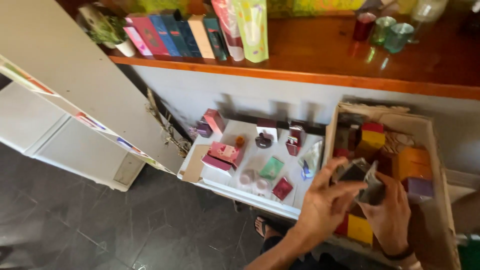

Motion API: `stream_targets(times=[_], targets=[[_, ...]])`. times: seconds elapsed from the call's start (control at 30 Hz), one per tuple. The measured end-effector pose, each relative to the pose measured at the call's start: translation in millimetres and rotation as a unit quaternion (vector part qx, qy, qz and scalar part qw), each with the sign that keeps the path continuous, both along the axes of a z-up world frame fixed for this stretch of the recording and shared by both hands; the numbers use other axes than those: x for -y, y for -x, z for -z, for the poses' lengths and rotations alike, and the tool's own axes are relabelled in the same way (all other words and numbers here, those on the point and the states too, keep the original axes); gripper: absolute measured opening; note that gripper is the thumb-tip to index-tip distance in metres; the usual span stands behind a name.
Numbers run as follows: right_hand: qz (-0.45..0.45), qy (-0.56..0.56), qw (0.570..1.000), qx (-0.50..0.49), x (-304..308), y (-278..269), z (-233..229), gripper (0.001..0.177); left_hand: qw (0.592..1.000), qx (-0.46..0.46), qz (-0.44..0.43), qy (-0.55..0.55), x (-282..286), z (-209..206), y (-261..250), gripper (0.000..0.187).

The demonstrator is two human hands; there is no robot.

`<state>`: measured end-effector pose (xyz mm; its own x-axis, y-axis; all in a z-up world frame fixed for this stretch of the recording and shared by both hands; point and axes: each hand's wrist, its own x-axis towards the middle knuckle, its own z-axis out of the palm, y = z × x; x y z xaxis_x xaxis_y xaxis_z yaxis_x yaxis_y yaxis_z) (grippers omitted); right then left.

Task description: Organizing and packing various cosmetic products and boxes from a table into a cardboard storage box.

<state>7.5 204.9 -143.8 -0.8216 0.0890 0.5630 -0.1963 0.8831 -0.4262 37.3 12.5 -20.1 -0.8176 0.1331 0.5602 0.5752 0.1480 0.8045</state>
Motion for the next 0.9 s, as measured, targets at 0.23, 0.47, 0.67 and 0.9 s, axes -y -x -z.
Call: stream_targets(times=[0.23, 0.47, 0.67, 0.9], targets=[[-0.081, -0.015, 0.991, -0.105, 13, 2, -21, 0.047, 0.993, -0.017, -0.044, 0.111, 4, 12, 4, 0.039], [-0.08, -0.016, 0.99, -0.112, 7, 9, 8, 0.051, 0.99, -0.026, -0.045, 0.129, 0, 4, -1, 0.026], [-0.042, 0.008, 0.999, -0.019, 10, -7, -9, 0.071, 0.993, 0.021, -0.058, 0.103, -4, 5, 3, 0.026], [-0.021, 0.029, 0.999, 0.006, 9, -3, -7, 0.077, 0.991, 0.055, -0.036, 0.114, 0, -8, 4, 0.034]])
